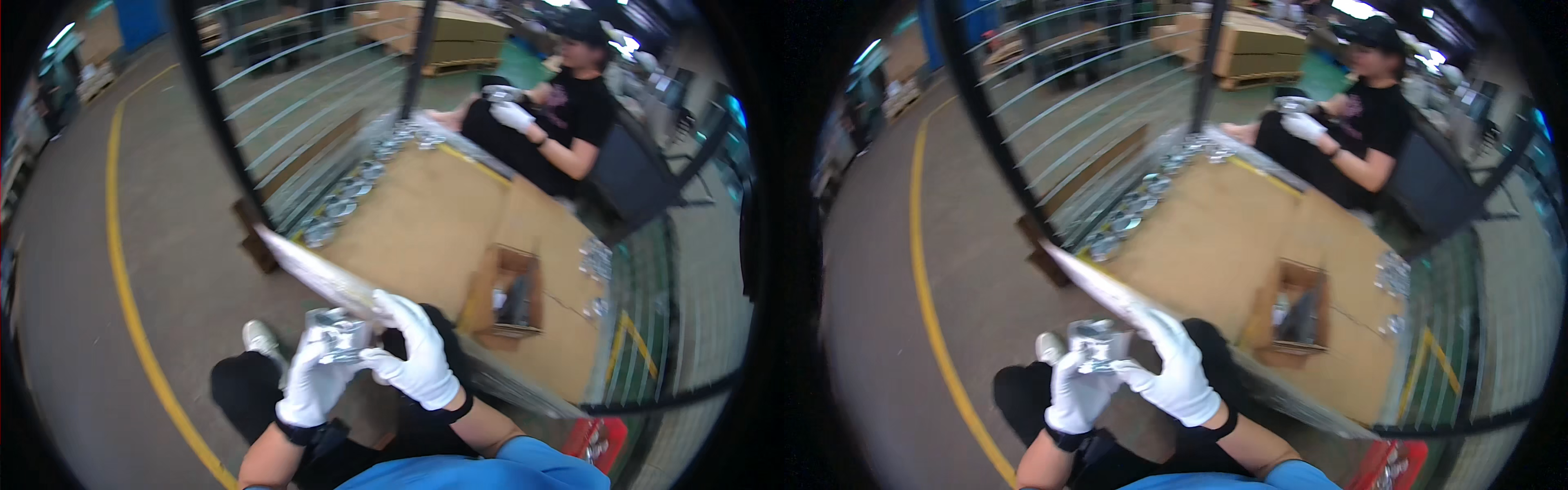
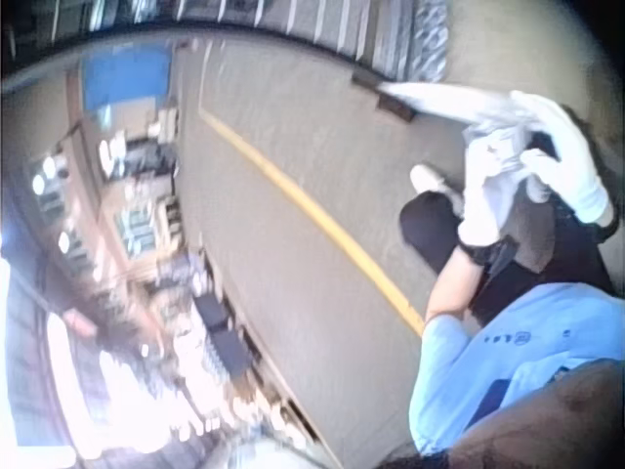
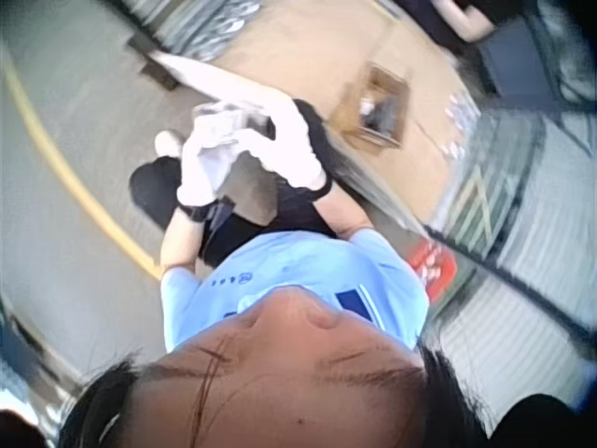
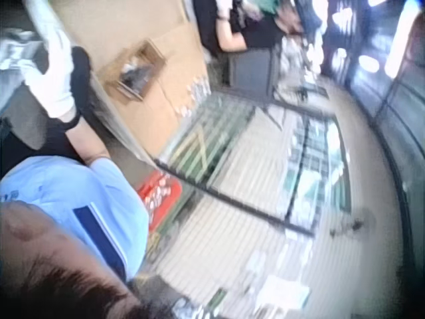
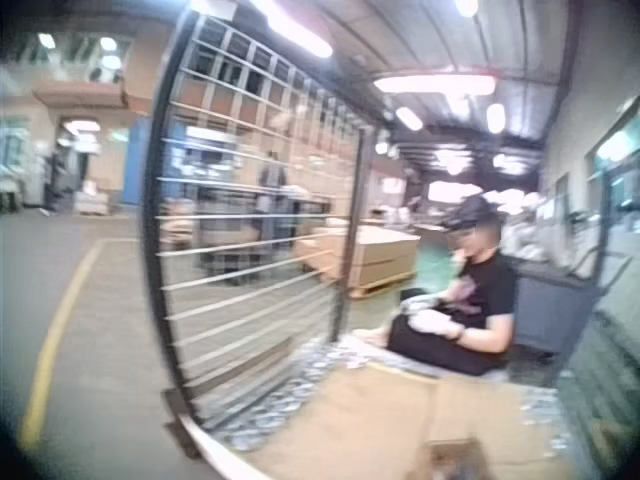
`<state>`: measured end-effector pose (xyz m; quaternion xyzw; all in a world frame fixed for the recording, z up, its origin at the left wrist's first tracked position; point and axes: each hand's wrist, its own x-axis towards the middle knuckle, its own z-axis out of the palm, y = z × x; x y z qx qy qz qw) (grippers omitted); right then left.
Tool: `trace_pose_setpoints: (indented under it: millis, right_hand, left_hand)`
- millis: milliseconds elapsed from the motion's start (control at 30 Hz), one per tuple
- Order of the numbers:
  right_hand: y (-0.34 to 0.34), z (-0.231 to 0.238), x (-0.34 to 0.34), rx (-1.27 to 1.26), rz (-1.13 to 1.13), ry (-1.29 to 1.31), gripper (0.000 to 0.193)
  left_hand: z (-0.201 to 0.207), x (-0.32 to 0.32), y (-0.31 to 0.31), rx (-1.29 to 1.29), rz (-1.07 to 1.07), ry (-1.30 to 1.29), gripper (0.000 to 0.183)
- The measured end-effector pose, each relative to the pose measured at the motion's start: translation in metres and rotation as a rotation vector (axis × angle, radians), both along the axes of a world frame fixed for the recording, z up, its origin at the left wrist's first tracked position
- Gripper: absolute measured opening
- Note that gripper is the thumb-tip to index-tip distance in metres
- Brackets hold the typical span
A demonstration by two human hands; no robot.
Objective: Inspecting and wiping down mechanical engine pistons on a factory floor.
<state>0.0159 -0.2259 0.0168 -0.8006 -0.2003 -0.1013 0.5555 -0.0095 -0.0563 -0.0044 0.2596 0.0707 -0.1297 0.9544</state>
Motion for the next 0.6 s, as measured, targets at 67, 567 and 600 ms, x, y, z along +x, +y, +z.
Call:
trace_pose_setpoints:
  millis: [67,567,600]
  right_hand:
    - [-0.014,0.008,-0.001,-0.009,-0.142,-0.038,0.061]
    - [-0.272,-0.08,0.086,-1.116,-0.715,0.689,0.033]
    - [-0.275,-0.087,0.092,-1.157,-0.736,0.68,0.033]
  left_hand:
    - [0.014,-0.007,0.008,0.038,0.059,0.002,0.057]
    - [-0.007,-0.007,0.008,-0.018,-0.082,0.07,0.056]
    - [-0.011,-0.006,0.008,-0.015,-0.119,0.054,0.056]
